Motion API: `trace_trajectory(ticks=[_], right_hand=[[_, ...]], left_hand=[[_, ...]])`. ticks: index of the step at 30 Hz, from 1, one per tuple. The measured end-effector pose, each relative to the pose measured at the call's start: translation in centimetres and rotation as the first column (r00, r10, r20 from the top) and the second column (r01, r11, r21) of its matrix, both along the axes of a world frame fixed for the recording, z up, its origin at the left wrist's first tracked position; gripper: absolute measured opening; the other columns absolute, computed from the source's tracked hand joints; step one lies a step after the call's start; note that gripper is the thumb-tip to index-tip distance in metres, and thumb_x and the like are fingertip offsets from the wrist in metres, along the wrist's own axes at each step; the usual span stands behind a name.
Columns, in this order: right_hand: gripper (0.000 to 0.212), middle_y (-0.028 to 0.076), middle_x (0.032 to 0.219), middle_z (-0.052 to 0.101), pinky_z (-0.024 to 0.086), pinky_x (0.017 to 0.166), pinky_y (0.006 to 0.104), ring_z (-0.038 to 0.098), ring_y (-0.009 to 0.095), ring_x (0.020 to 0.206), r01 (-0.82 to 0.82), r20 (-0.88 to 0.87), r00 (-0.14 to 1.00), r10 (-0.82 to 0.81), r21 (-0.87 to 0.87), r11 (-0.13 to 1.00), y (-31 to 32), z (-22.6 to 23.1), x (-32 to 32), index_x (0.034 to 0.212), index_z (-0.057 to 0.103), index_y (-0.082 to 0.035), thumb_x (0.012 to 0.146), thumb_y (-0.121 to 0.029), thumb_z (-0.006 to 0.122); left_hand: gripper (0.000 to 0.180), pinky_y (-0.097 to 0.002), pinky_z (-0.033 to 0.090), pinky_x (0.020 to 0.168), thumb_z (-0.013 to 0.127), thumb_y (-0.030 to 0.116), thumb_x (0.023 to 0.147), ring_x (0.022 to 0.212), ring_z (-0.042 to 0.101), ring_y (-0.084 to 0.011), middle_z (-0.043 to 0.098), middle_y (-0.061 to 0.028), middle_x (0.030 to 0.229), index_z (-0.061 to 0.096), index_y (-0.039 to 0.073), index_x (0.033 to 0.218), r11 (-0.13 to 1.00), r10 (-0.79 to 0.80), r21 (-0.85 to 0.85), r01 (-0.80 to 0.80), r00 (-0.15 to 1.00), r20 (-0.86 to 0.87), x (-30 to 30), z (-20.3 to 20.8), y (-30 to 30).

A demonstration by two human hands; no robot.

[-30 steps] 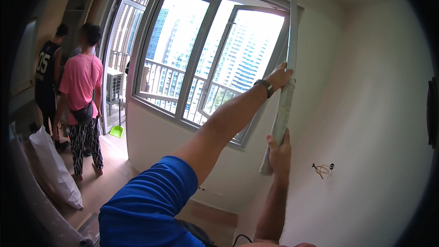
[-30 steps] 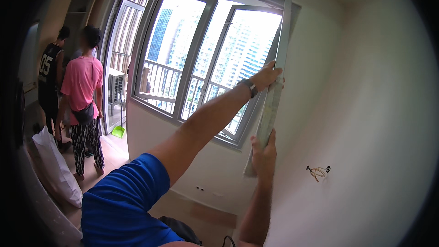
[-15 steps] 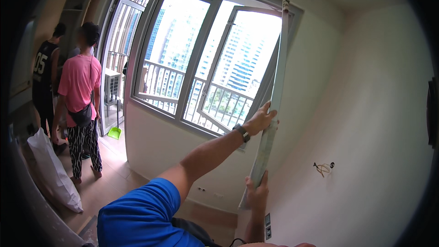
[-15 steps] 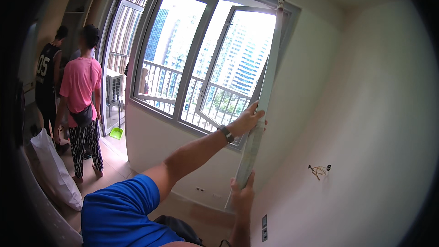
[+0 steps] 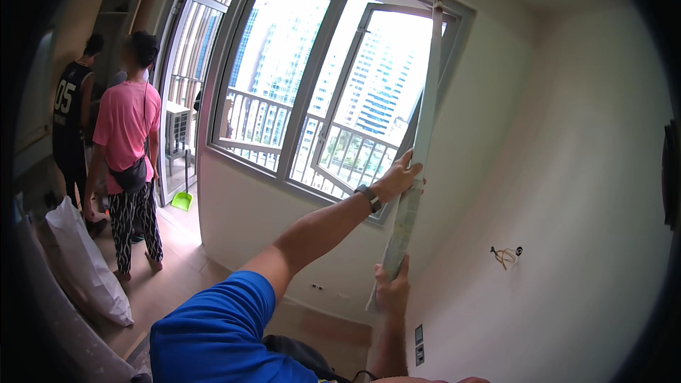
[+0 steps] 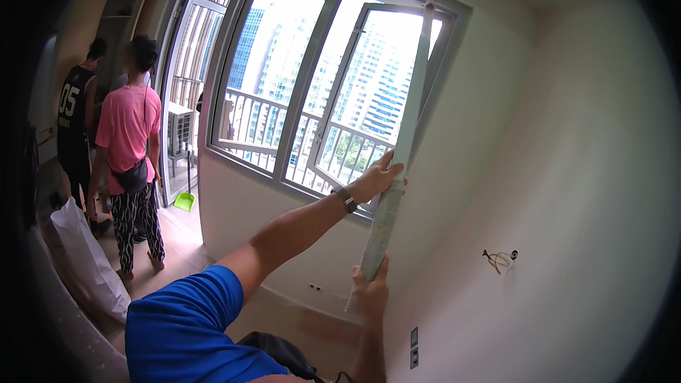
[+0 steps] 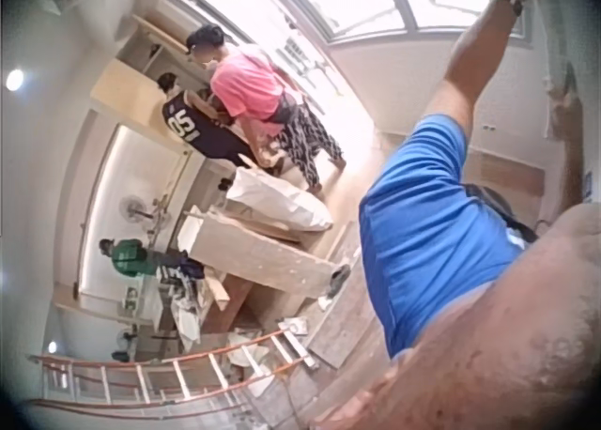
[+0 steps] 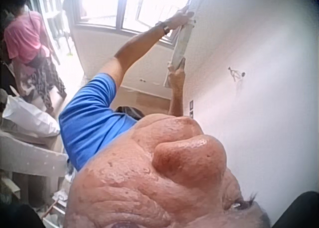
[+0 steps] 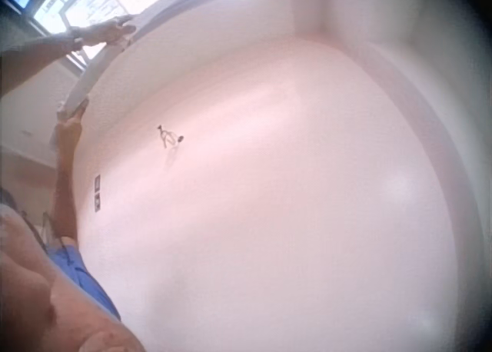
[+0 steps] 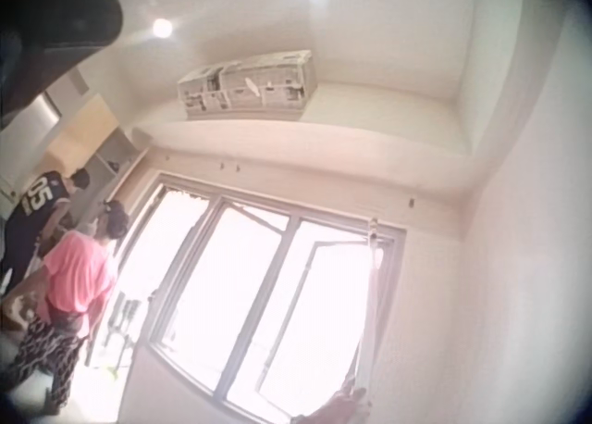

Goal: The person picks up a long, white plastic trim piece and positions it vertically against a wall near a window. They repeatedly adjust the trim's alignment and height, checking its fit against the wall surface and nearby fixtures while other workers are present in the background.

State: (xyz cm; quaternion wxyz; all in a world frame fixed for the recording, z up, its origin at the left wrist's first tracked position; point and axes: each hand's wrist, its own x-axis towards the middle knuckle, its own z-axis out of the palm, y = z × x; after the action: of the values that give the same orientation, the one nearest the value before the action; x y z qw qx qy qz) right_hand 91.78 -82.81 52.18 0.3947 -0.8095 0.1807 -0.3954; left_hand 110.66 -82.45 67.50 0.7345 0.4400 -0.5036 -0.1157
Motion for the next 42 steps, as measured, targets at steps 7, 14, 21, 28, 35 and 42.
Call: trace_trajectory(ticks=[7,14,21,28,35,42], right_hand=[[0.07,0.017,0.097,0.059,0.048,0.07,0.0311,0.059,0.023,0.077,-0.103,0.176,0.981,0.081,0.115,0.988,-0.4,-3.3,-1.8,0.135,0.03,0.002,0.077,-0.019,0.062],[0.064,0.018,0.107,0.055,0.044,0.083,0.0294,0.055,0.024,0.093,-0.15,0.226,0.968,0.113,0.154,0.977,-2.9,-1.5,-4.1,0.131,0.034,0.005,0.077,-0.017,0.06],[0.064,0.018,0.104,0.056,0.044,0.081,0.0319,0.056,0.025,0.091,-0.153,0.201,0.97,0.134,0.082,0.985,-8.7,4.5,-3.2,0.132,0.034,0.003,0.077,-0.019,0.059],[0.065,0.018,0.105,0.057,0.045,0.082,0.0324,0.058,0.026,0.094,-0.129,0.187,0.975,0.117,0.052,0.99,-9.9,3.9,-5.0,0.133,0.034,0.001,0.077,-0.021,0.059],[0.067,0.015,0.112,0.054,0.042,0.085,0.0296,0.053,0.021,0.097,-0.254,0.285,0.936,0.205,0.148,0.956,-8.6,-0.6,-5.9,0.133,0.034,0.004,0.077,-0.021,0.062],[0.068,0.016,0.109,0.055,0.044,0.082,0.0285,0.054,0.02,0.094,-0.248,0.173,0.961,0.216,0.194,0.949,-5.0,1.1,-3.9,0.133,0.032,0.006,0.078,-0.019,0.063]], left_hand=[[0.05,-0.031,0.055,0.066,0.044,0.017,0.093,0.082,0.058,-0.0122,0.053,-0.0069,0.1,0.024,0.009,0.138,0.999,-0.026,0.027,0.026,0.999,-0.023,-2.5,-2.4,-0.5],[0.048,-0.0307,0.055,0.065,0.043,0.017,0.093,0.079,0.059,-0.0123,0.055,-0.007,0.098,0.026,0.008,0.137,0.997,-0.019,0.074,0.018,1.0,0.012,-5.0,-1.1,-4.7],[0.043,-0.0322,0.054,0.063,0.046,0.017,0.092,0.077,0.059,-0.0148,0.055,-0.0089,0.093,0.032,0.005,0.13,0.997,0.04,0.066,-0.04,0.999,0.004,-2.7,5.3,-10.9],[0.044,-0.0323,0.054,0.063,0.047,0.016,0.092,0.077,0.058,-0.0154,0.053,-0.0081,0.095,0.031,0.004,0.131,0.996,0.084,0.036,-0.085,0.996,0.022,-3.4,3.2,-12.8],[0.045,-0.0289,0.054,0.062,0.044,0.017,0.093,0.072,0.057,-0.0122,0.055,-0.0074,0.091,0.029,0.006,0.134,0.999,0.027,-0.022,-0.027,0.999,-0.027,-6.8,0.1,-9.3],[0.043,-0.0289,0.053,0.061,0.043,0.016,0.092,0.07,0.057,-0.0115,0.056,-0.0071,0.083,0.032,0.005,0.132,0.998,0.035,-0.043,-0.038,0.997,-0.067,-5.2,1.5,-3.3]])
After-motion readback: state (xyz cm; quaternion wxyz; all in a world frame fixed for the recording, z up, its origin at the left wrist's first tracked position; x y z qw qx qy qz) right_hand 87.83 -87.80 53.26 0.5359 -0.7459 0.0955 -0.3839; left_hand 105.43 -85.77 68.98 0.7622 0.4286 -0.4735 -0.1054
